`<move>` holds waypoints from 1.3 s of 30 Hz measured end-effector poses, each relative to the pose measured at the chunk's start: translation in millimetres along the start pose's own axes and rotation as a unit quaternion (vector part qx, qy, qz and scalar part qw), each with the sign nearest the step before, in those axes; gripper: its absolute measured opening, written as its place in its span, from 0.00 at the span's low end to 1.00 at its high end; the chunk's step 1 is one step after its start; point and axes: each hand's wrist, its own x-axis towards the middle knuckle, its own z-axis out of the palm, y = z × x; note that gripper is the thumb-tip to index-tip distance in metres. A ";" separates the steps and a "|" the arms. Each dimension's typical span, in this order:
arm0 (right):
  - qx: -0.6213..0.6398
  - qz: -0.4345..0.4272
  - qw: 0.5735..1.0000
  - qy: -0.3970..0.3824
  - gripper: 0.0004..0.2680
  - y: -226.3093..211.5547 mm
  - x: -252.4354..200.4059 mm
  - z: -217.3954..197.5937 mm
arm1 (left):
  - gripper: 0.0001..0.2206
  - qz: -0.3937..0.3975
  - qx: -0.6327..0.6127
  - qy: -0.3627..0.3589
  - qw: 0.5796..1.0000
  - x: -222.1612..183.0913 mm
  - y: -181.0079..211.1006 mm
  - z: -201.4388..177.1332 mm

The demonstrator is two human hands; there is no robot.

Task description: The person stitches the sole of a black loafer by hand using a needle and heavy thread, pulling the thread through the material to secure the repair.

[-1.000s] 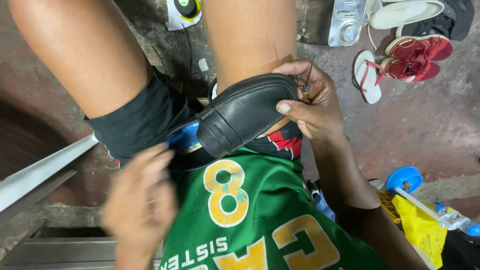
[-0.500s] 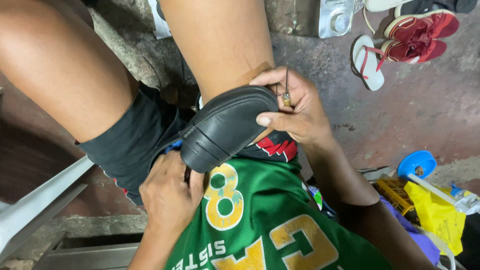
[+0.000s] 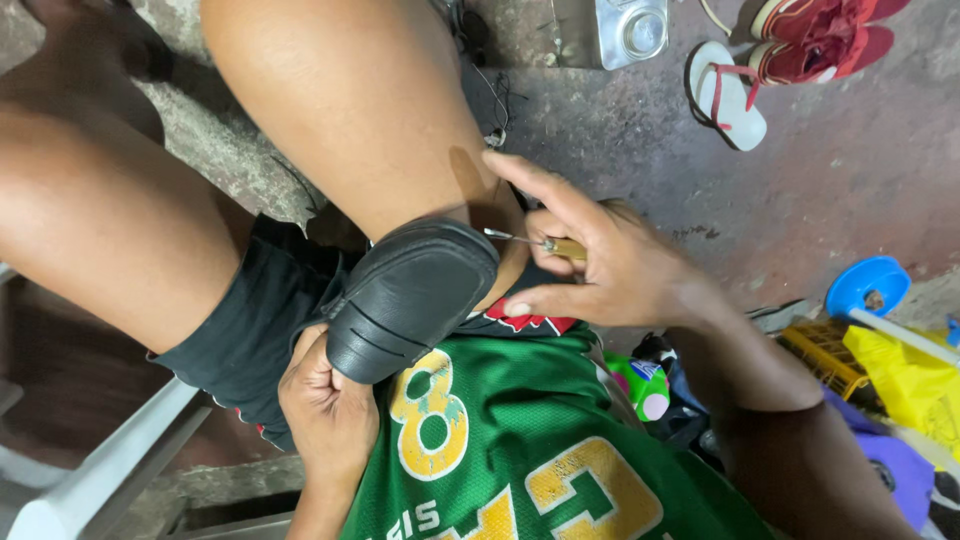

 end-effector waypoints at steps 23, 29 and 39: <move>-0.011 -0.220 0.975 0.002 0.10 9.6 24.8 -24.0 | 0.06 -0.104 -0.227 0.018 0.968 -14.3 -35.8 -6.2; 0.263 -0.305 0.907 0.126 0.09 -7.1 13.6 -6.0 | 0.09 -0.062 -0.081 -0.086 0.991 -0.5 -5.8 -6.9; -0.034 -0.281 0.946 0.156 0.09 -33.2 29.7 28.7 | 0.05 -0.083 -0.063 -0.061 0.993 -9.2 -37.8 -2.8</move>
